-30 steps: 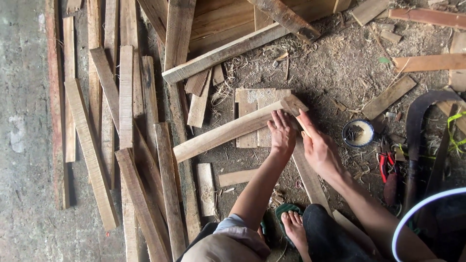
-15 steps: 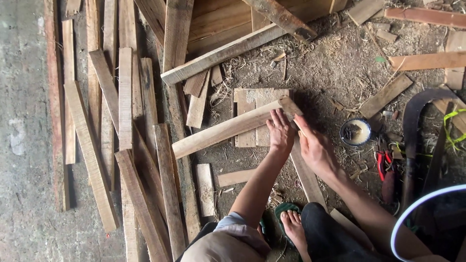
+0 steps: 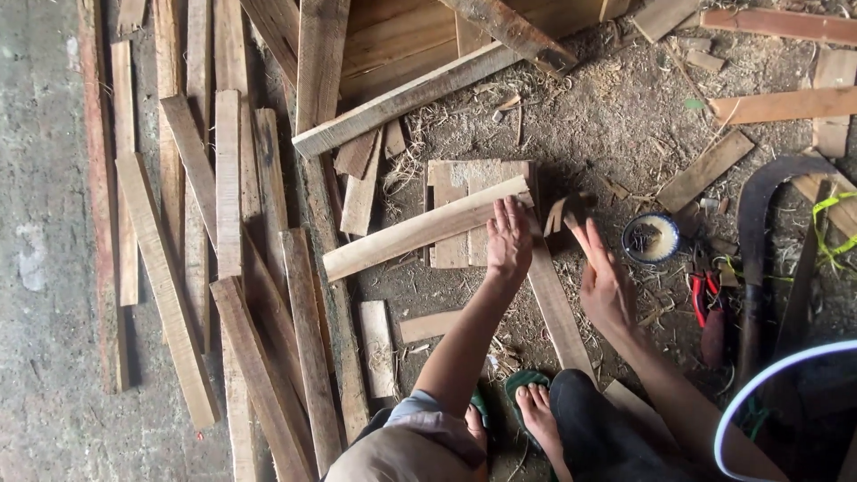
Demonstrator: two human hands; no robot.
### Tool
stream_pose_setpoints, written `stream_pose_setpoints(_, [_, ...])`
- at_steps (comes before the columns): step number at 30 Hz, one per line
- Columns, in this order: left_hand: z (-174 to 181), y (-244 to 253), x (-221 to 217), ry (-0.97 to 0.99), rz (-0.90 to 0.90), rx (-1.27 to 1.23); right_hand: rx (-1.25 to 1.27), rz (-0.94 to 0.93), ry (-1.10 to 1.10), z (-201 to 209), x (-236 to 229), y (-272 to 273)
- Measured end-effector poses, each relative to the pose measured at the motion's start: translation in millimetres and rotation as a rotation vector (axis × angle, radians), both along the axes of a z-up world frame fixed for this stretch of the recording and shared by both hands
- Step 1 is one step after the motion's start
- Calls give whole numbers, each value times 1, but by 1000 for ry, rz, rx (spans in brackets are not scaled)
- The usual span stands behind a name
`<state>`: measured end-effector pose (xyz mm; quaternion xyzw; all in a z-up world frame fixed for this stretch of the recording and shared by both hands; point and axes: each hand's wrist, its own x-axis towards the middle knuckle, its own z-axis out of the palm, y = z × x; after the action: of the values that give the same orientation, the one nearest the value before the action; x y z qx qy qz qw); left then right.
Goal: Hammering nails into wooden planks to join them together in a workshop setting.
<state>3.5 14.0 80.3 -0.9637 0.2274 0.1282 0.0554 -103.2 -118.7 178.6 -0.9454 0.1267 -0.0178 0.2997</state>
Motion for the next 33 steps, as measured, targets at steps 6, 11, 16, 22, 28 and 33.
stream_pose_setpoints(6, [6, 1, 3, 42, -5, 5, -184, -3, 189, -64, -33, -20])
stream_pose_setpoints(11, [-6, 1, 6, 64, -8, 2, -266, 83, 33, -32, -22, 22])
stream_pose_setpoints(16, [-2, 19, 14, 85, -14, -39, -318, 85, 33, -10, -23, 61])
stream_pose_setpoints(22, [-10, 20, 21, 129, -7, -109, -14, 78, 278, -69, -65, 56])
stream_pose_setpoints(28, [-45, 35, 44, 121, -13, -267, -210, 169, 204, -113, -71, 41])
stream_pose_setpoints(33, [-53, 90, 73, 89, 76, -554, -312, 189, 202, -128, -78, 40])
